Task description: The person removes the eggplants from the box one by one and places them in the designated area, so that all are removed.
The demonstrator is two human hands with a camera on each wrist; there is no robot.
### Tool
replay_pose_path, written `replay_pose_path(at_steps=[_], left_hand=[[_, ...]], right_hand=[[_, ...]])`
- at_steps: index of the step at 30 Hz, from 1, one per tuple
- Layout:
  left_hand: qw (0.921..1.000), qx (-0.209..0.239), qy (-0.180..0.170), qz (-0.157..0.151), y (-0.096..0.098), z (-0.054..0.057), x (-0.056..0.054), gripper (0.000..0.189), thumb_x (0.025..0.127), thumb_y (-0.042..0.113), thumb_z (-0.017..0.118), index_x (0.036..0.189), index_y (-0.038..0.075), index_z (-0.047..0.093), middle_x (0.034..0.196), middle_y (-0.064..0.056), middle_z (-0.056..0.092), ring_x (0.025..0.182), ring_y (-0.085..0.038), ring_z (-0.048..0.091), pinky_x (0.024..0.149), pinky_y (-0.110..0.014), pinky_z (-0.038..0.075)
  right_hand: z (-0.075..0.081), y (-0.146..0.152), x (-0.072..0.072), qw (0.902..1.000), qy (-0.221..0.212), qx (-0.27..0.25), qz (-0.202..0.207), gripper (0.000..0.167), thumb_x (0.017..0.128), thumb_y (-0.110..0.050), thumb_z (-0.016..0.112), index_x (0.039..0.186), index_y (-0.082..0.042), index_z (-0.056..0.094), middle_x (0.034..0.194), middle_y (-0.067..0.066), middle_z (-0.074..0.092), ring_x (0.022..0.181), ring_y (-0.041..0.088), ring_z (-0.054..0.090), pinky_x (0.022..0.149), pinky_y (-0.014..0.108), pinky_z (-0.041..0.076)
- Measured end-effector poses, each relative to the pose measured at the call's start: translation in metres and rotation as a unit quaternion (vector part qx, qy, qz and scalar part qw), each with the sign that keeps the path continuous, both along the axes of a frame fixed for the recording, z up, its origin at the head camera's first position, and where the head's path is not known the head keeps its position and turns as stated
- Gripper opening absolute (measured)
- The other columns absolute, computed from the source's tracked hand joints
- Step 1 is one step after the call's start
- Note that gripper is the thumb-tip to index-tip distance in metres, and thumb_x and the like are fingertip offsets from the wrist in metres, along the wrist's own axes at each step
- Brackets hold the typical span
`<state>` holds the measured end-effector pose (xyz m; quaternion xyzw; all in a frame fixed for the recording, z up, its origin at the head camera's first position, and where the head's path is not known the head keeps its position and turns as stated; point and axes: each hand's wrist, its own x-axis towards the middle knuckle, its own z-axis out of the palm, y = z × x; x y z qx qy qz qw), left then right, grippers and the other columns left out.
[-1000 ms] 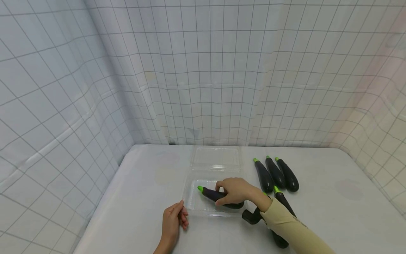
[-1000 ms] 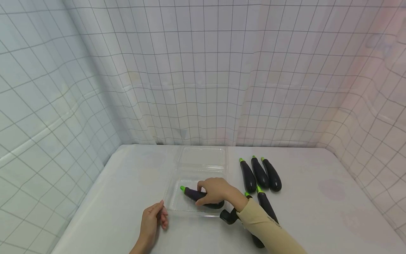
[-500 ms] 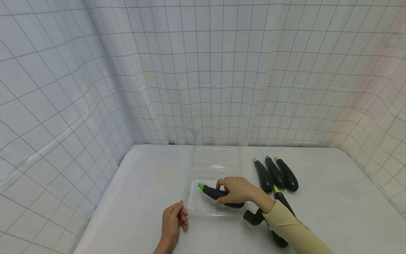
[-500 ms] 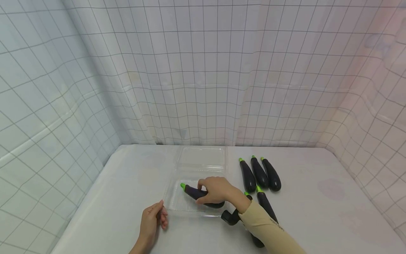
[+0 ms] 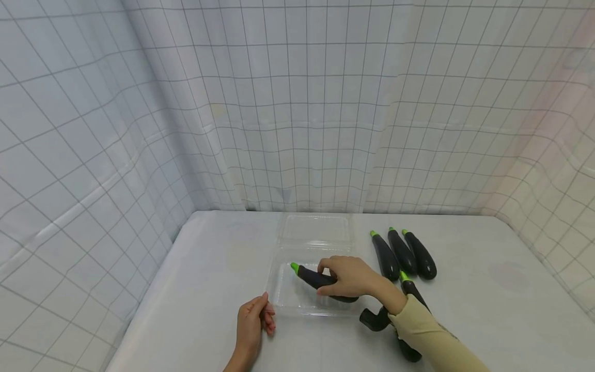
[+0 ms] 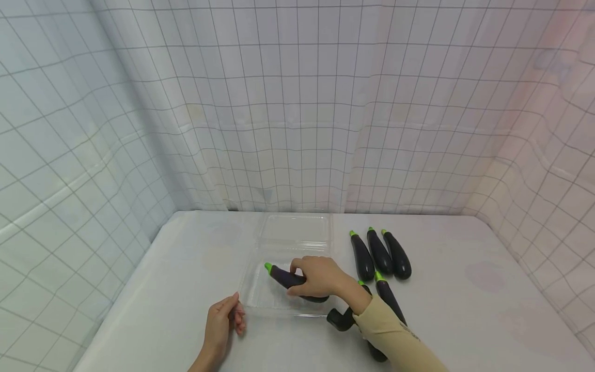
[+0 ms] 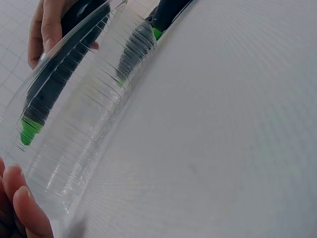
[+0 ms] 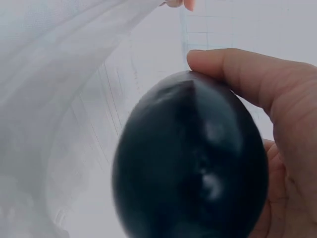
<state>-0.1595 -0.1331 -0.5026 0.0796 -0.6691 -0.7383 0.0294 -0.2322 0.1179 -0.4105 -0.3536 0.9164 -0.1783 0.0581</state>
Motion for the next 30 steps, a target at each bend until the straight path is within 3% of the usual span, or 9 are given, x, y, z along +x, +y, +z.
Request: replay_pose_path(at_steps=[15, 20, 30], left_hand=[[1.0, 0.005, 0.006, -0.004, -0.0007, -0.0019, -0.0011, 0.047, 0.102, 0.016, 0.043, 0.066, -0.011, 0.054, 0.047, -0.004, 0.048, 0.037, -0.013, 0.05, 0.036, -0.026, 0.046], [0.9999, 0.007, 0.01, -0.006, 0.0006, 0.0038, 0.0018, 0.046, 0.102, 0.014, 0.043, 0.066, -0.013, 0.053, 0.047, -0.003, 0.048, 0.037, -0.012, 0.05, 0.036, -0.026, 0.046], [0.9996, 0.008, 0.027, 0.002, 0.0016, 0.001, 0.0015, 0.045, 0.101, 0.018, 0.046, 0.063, -0.006, 0.053, 0.046, -0.002, 0.047, 0.036, -0.012, 0.05, 0.035, -0.026, 0.046]], right_hand=[[-0.0013, 0.0033, 0.005, 0.9984, 0.024, -0.046, -0.021, 0.04, 0.084, -0.051, 0.065, 0.11, -0.021, 0.061, 0.083, -0.01, 0.053, 0.065, 0.006, 0.048, 0.055, 0.025, 0.041], [0.0021, 0.005, 0.0088, 0.9959, 0.046, -0.072, -0.032, 0.04, 0.085, -0.051, 0.063, 0.111, -0.021, 0.06, 0.081, -0.011, 0.051, 0.063, 0.006, 0.047, 0.053, 0.024, 0.04], [0.0001, 0.009, 0.0094, 0.9907, 0.073, -0.1, -0.057, 0.042, 0.084, -0.053, 0.064, 0.11, -0.02, 0.06, 0.079, -0.013, 0.05, 0.061, 0.005, 0.044, 0.051, 0.023, 0.038]])
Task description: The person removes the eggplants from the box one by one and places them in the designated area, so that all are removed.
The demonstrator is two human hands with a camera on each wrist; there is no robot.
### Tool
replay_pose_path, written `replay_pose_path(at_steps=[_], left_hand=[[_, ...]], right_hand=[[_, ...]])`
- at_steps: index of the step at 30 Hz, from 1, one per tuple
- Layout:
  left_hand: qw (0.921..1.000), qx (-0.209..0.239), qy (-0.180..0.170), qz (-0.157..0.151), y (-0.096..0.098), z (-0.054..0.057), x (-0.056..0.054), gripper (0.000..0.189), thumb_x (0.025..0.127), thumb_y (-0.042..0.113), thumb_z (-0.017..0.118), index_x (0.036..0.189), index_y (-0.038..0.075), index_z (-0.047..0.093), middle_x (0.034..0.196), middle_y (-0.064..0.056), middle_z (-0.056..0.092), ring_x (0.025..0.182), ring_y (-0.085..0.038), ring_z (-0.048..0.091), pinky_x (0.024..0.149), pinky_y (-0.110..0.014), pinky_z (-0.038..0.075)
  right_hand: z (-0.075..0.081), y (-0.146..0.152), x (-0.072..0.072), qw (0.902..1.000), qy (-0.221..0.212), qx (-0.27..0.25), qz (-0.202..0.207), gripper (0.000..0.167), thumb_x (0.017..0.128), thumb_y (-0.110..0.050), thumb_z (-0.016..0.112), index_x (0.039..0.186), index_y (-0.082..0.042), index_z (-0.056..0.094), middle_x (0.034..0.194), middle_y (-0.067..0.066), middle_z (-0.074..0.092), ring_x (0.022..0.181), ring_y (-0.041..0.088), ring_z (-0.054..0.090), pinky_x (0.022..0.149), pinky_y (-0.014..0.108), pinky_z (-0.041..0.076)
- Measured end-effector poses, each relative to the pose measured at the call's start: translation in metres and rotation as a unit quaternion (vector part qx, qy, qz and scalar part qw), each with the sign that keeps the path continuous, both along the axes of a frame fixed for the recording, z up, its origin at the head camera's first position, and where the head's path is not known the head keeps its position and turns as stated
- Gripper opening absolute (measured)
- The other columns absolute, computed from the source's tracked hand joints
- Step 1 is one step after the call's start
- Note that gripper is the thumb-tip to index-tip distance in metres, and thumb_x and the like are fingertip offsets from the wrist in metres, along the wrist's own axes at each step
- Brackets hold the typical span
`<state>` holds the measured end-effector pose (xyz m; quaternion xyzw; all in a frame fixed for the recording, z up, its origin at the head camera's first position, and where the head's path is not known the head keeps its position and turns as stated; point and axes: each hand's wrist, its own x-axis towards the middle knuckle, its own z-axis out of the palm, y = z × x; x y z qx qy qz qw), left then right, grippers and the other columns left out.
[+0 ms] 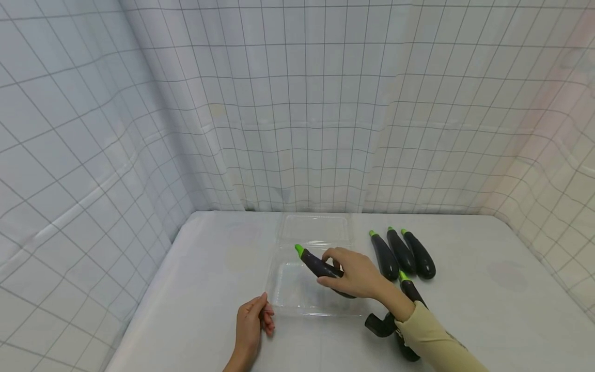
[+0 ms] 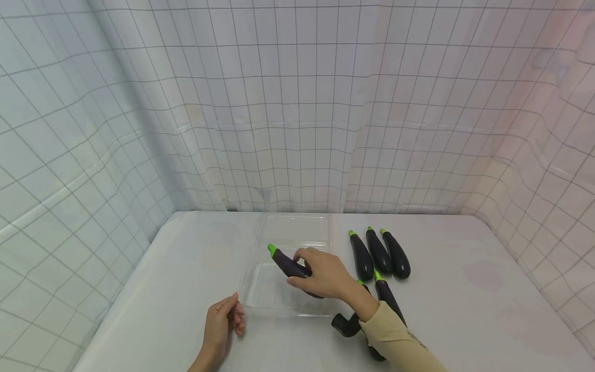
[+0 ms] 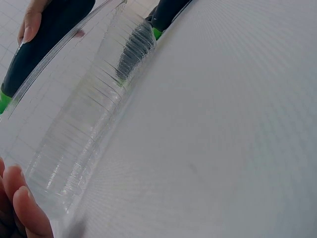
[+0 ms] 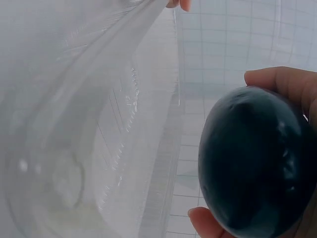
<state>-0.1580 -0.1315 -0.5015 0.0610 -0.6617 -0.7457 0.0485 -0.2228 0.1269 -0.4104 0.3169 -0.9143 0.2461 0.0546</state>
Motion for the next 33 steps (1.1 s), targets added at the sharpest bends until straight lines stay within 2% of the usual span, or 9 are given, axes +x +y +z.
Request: replay_pose_path(at_steps=[11, 15, 20, 28, 33], left_hand=[[0.9999, 0.0, -0.014, -0.004, -0.001, 0.0, 0.0, 0.046, 0.102, 0.017, 0.044, 0.065, -0.01, 0.054, 0.047, -0.002, 0.048, 0.037, -0.012, 0.05, 0.036, -0.025, 0.046], [0.9998, -0.003, -0.017, -0.01, -0.002, 0.0, -0.001, 0.045, 0.102, 0.013, 0.042, 0.065, -0.009, 0.054, 0.047, -0.002, 0.048, 0.037, -0.011, 0.05, 0.036, -0.026, 0.046], [0.9998, -0.004, -0.016, -0.012, -0.002, 0.0, -0.001, 0.045, 0.102, 0.013, 0.042, 0.065, -0.01, 0.054, 0.047, -0.002, 0.048, 0.037, -0.011, 0.05, 0.036, -0.026, 0.047], [0.9999, 0.003, -0.014, -0.008, -0.001, -0.001, -0.001, 0.047, 0.102, 0.017, 0.043, 0.068, -0.014, 0.053, 0.047, -0.003, 0.048, 0.037, -0.012, 0.05, 0.036, -0.025, 0.046], [0.9998, 0.012, -0.014, -0.012, -0.002, -0.002, -0.002, 0.046, 0.102, 0.015, 0.042, 0.067, -0.012, 0.054, 0.047, -0.002, 0.048, 0.037, -0.011, 0.051, 0.035, -0.025, 0.046]], right_hand=[[0.004, 0.008, 0.002, 0.9991, 0.003, -0.028, -0.033, 0.042, 0.083, -0.054, 0.066, 0.11, -0.023, 0.059, 0.079, -0.013, 0.051, 0.06, 0.005, 0.046, 0.049, 0.023, 0.041], [0.006, 0.012, 0.003, 0.9977, 0.018, -0.044, -0.049, 0.043, 0.083, -0.053, 0.067, 0.112, -0.023, 0.06, 0.081, -0.013, 0.052, 0.061, 0.005, 0.047, 0.048, 0.023, 0.041], [0.008, 0.017, 0.005, 0.9955, 0.034, -0.062, -0.064, 0.043, 0.083, -0.051, 0.068, 0.113, -0.021, 0.06, 0.082, -0.012, 0.053, 0.063, 0.005, 0.047, 0.05, 0.023, 0.042], [0.011, 0.026, 0.009, 0.9916, 0.031, -0.09, -0.088, 0.047, 0.082, -0.05, 0.069, 0.114, -0.017, 0.06, 0.08, -0.011, 0.053, 0.063, 0.006, 0.048, 0.05, 0.024, 0.042], [0.009, 0.033, 0.008, 0.9889, 0.033, -0.107, -0.098, 0.047, 0.082, -0.048, 0.07, 0.115, -0.017, 0.059, 0.078, -0.01, 0.053, 0.062, 0.006, 0.048, 0.05, 0.024, 0.042]])
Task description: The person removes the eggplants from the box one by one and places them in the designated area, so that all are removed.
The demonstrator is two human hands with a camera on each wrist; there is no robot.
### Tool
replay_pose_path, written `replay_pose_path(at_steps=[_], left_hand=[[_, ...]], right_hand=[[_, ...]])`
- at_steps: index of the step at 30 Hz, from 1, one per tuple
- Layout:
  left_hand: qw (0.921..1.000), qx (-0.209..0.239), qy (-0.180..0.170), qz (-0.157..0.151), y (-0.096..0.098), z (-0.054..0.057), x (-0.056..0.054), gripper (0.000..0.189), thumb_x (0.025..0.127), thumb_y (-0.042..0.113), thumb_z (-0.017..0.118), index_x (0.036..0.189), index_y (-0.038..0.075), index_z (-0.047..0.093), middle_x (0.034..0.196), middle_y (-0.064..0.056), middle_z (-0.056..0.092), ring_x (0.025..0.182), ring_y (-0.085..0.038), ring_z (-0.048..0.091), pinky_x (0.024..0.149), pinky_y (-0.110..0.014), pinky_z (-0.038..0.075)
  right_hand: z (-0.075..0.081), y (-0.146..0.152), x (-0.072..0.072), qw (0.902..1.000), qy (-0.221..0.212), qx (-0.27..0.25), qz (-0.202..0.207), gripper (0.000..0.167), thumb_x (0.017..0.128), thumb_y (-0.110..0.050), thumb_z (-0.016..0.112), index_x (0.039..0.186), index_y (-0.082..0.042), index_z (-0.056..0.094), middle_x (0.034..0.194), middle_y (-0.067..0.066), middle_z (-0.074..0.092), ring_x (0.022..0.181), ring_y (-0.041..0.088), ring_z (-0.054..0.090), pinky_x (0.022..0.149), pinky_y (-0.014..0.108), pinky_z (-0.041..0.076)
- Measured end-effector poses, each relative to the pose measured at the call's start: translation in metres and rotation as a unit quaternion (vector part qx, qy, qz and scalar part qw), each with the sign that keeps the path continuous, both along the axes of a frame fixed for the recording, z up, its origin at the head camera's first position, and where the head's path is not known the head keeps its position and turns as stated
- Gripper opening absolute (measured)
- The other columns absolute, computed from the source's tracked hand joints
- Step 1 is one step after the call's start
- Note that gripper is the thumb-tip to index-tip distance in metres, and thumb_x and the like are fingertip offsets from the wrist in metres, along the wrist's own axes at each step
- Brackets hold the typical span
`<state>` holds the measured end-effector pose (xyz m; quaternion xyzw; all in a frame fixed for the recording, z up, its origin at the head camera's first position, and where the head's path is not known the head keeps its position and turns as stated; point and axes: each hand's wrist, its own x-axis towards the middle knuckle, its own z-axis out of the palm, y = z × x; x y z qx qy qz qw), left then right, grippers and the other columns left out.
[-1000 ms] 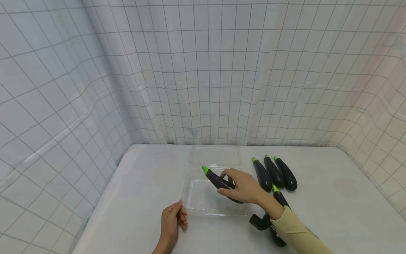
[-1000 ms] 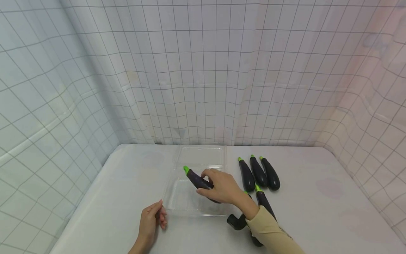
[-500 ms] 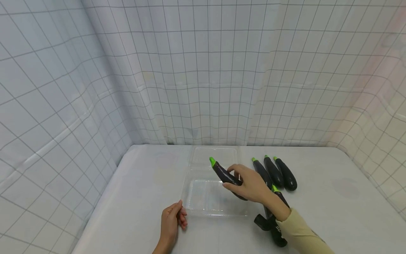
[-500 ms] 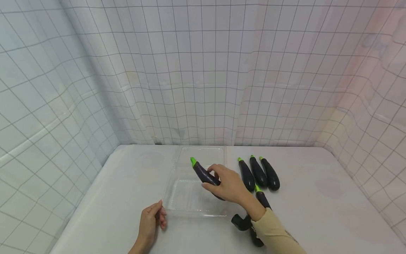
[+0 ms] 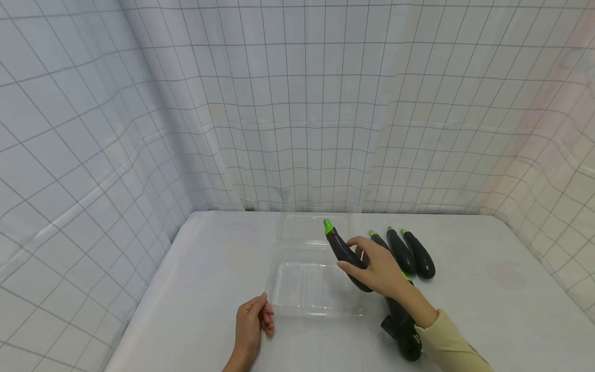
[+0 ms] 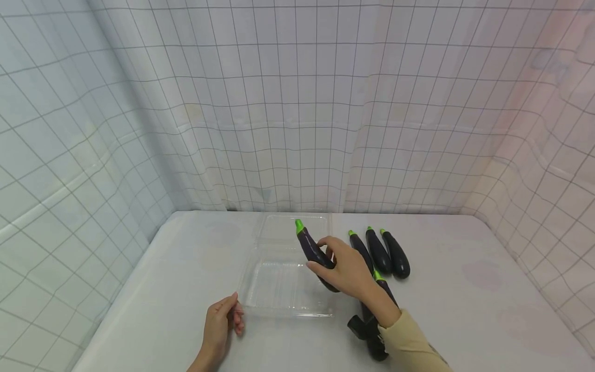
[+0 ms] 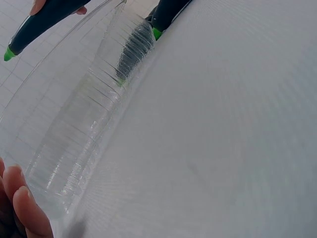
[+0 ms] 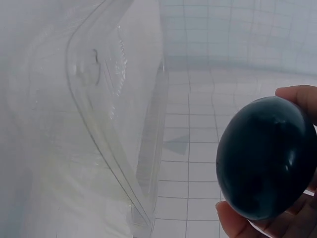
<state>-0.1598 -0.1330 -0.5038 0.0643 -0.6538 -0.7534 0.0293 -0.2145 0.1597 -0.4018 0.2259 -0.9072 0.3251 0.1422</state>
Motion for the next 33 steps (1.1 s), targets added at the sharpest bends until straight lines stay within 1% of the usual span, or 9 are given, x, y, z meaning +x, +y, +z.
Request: replay_pose_path(at_steps=[2, 6, 8, 13, 15, 20, 26, 29, 33], left_hand=[[1.0, 0.0, 0.001, -0.001, 0.0, 0.0, 0.0, 0.046, 0.102, 0.015, 0.042, 0.067, -0.012, 0.053, 0.047, -0.002, 0.047, 0.037, -0.011, 0.05, 0.036, -0.024, 0.046], [1.0, 0.001, 0.009, -0.001, 0.001, 0.001, 0.001, 0.049, 0.102, 0.015, 0.042, 0.069, -0.021, 0.05, 0.046, -0.002, 0.047, 0.037, -0.011, 0.05, 0.035, -0.024, 0.045], [0.9999, 0.001, 0.011, 0.0, 0.002, 0.001, 0.001, 0.05, 0.102, 0.015, 0.042, 0.071, -0.023, 0.049, 0.046, -0.002, 0.047, 0.036, -0.011, 0.05, 0.035, -0.024, 0.045], [0.9999, -0.001, 0.011, 0.003, 0.001, 0.001, 0.0, 0.048, 0.102, 0.015, 0.043, 0.068, -0.017, 0.051, 0.046, -0.002, 0.047, 0.037, -0.011, 0.05, 0.035, -0.024, 0.045], [0.9999, -0.002, 0.012, 0.002, 0.001, 0.001, 0.0, 0.048, 0.102, 0.014, 0.042, 0.068, -0.019, 0.051, 0.046, -0.002, 0.047, 0.037, -0.011, 0.05, 0.034, -0.025, 0.045], [0.9998, -0.004, 0.019, 0.0, 0.001, 0.0, 0.0, 0.048, 0.102, 0.013, 0.042, 0.072, -0.024, 0.048, 0.046, -0.001, 0.047, 0.037, -0.01, 0.05, 0.034, -0.025, 0.045], [0.9999, -0.003, 0.013, 0.003, 0.001, 0.001, 0.001, 0.048, 0.102, 0.015, 0.043, 0.07, -0.019, 0.051, 0.046, -0.001, 0.047, 0.036, -0.011, 0.05, 0.035, -0.024, 0.045], [0.9999, -0.003, 0.012, 0.003, 0.001, 0.002, 0.001, 0.048, 0.102, 0.015, 0.043, 0.069, -0.018, 0.051, 0.046, -0.001, 0.047, 0.036, -0.011, 0.05, 0.035, -0.024, 0.045], [1.0, 0.0, 0.009, 0.004, 0.001, 0.002, 0.001, 0.047, 0.102, 0.016, 0.043, 0.069, -0.016, 0.052, 0.046, -0.002, 0.047, 0.036, -0.011, 0.05, 0.035, -0.024, 0.045]], right_hand=[[-0.001, 0.003, 0.0, 1.0, -0.001, -0.009, -0.003, 0.046, 0.082, -0.048, 0.07, 0.114, -0.017, 0.059, 0.077, -0.01, 0.053, 0.062, 0.006, 0.048, 0.05, 0.025, 0.042], [-0.001, 0.01, 0.001, 0.9997, 0.0, -0.023, -0.01, 0.045, 0.082, -0.047, 0.071, 0.113, -0.017, 0.059, 0.074, -0.01, 0.052, 0.061, 0.007, 0.049, 0.05, 0.025, 0.042], [0.001, 0.013, 0.003, 0.9995, 0.004, -0.029, -0.013, 0.045, 0.081, -0.046, 0.073, 0.112, -0.016, 0.059, 0.072, -0.01, 0.052, 0.06, 0.007, 0.049, 0.05, 0.025, 0.043], [0.002, 0.022, 0.005, 0.9989, 0.016, -0.032, -0.029, 0.045, 0.08, -0.042, 0.075, 0.11, -0.012, 0.059, 0.07, -0.009, 0.05, 0.061, 0.008, 0.047, 0.052, 0.025, 0.042], [0.003, 0.026, 0.006, 0.9987, 0.018, -0.03, -0.036, 0.045, 0.081, -0.041, 0.075, 0.111, -0.01, 0.059, 0.071, -0.008, 0.049, 0.063, 0.009, 0.046, 0.053, 0.025, 0.041], [0.004, 0.036, 0.011, 0.9983, 0.008, -0.024, -0.052, 0.046, 0.082, -0.04, 0.073, 0.111, -0.007, 0.059, 0.073, -0.005, 0.047, 0.064, 0.011, 0.044, 0.053, 0.025, 0.039], [0.005, 0.047, 0.016, 0.997, -0.012, -0.022, -0.074, 0.048, 0.083, -0.04, 0.073, 0.111, -0.005, 0.058, 0.074, -0.004, 0.049, 0.065, 0.011, 0.046, 0.055, 0.026, 0.041], [0.005, 0.052, 0.018, 0.9964, -0.011, -0.028, -0.079, 0.047, 0.083, -0.037, 0.074, 0.11, -0.004, 0.057, 0.076, -0.003, 0.051, 0.066, 0.012, 0.048, 0.056, 0.026, 0.043], [0.003, 0.059, 0.021, 0.9954, -0.012, -0.028, -0.091, 0.043, 0.083, -0.034, 0.074, 0.106, -0.004, 0.055, 0.075, -0.003, 0.051, 0.064, 0.012, 0.048, 0.055, 0.026, 0.043]])
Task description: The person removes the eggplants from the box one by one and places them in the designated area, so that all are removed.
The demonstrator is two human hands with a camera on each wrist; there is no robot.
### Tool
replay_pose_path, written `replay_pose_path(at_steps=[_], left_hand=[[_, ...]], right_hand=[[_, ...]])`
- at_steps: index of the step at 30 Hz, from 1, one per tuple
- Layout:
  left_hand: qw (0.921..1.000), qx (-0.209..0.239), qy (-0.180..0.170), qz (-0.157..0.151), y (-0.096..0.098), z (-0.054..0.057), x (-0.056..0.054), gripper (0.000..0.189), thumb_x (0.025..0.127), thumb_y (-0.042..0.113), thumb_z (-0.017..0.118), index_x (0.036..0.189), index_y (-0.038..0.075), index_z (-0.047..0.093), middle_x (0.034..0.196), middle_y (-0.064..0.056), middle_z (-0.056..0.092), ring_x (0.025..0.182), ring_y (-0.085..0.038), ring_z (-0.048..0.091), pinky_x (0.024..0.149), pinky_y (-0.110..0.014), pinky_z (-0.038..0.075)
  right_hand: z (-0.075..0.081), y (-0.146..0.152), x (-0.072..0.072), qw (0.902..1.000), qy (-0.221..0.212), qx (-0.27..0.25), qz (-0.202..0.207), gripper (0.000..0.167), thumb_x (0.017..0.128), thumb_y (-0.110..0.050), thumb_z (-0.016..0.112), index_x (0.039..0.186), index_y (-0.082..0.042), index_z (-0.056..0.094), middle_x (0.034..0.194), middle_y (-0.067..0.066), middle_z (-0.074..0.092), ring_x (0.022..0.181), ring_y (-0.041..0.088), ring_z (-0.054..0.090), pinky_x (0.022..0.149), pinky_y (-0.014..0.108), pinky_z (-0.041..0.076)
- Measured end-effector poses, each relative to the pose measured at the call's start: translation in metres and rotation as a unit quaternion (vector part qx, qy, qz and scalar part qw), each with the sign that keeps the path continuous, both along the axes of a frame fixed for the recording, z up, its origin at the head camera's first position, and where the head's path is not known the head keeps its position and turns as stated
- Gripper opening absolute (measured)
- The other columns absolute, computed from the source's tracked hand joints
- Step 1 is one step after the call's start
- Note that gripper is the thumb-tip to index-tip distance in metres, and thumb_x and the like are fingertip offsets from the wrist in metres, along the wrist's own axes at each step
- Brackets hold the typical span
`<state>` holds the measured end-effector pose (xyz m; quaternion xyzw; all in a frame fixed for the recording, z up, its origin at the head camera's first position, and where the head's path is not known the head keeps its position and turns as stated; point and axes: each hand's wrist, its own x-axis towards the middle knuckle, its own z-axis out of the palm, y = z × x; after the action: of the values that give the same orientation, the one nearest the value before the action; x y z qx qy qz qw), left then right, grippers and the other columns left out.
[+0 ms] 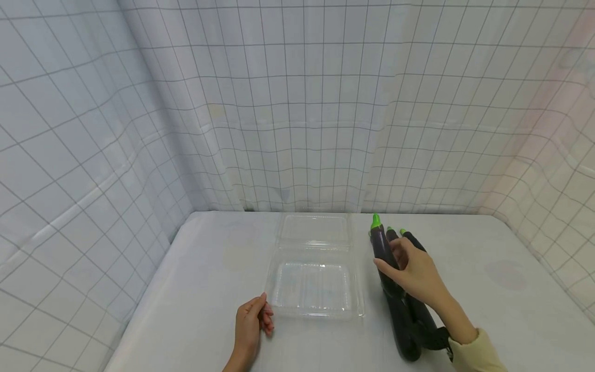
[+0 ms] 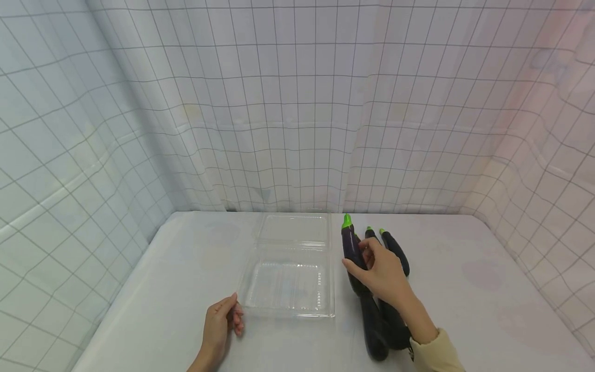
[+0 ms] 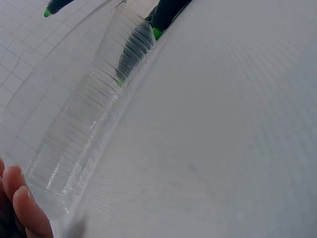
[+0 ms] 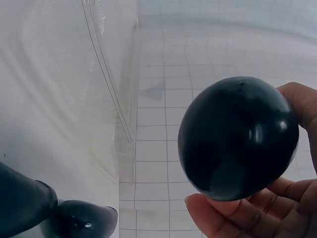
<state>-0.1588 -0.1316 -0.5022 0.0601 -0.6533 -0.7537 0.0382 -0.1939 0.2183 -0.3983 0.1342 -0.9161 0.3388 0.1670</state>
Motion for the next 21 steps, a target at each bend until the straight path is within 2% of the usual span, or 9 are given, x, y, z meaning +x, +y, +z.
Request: replay_pose_path(at_steps=[7, 14, 21], left_hand=[[1.0, 0.001, -0.002, 0.0, 0.0, 0.001, 0.0, 0.046, 0.102, 0.016, 0.044, 0.066, -0.012, 0.053, 0.046, -0.002, 0.047, 0.036, -0.011, 0.05, 0.035, -0.024, 0.045], [1.0, -0.001, 0.0, 0.002, 0.0, 0.002, 0.001, 0.047, 0.102, 0.017, 0.044, 0.067, -0.013, 0.053, 0.046, -0.002, 0.047, 0.036, -0.011, 0.05, 0.035, -0.024, 0.045], [0.9999, -0.006, -0.009, 0.001, -0.001, 0.001, 0.001, 0.047, 0.102, 0.017, 0.044, 0.066, -0.012, 0.053, 0.047, -0.002, 0.047, 0.036, -0.011, 0.05, 0.035, -0.024, 0.045]], right_hand=[[-0.002, 0.012, 0.004, 0.9995, -0.028, 0.004, -0.015, 0.043, 0.085, -0.036, 0.072, 0.107, -0.004, 0.053, 0.075, 0.0, 0.049, 0.064, 0.015, 0.046, 0.055, 0.028, 0.04], [-0.004, 0.022, 0.009, 0.9982, -0.055, 0.006, -0.023, 0.046, 0.087, -0.037, 0.069, 0.111, -0.002, 0.051, 0.082, 0.002, 0.052, 0.069, 0.015, 0.049, 0.058, 0.03, 0.043], [-0.007, 0.032, 0.015, 0.9966, -0.073, 0.018, -0.036, 0.047, 0.088, -0.039, 0.067, 0.112, -0.002, 0.052, 0.081, 0.001, 0.052, 0.068, 0.014, 0.05, 0.056, 0.029, 0.043]])
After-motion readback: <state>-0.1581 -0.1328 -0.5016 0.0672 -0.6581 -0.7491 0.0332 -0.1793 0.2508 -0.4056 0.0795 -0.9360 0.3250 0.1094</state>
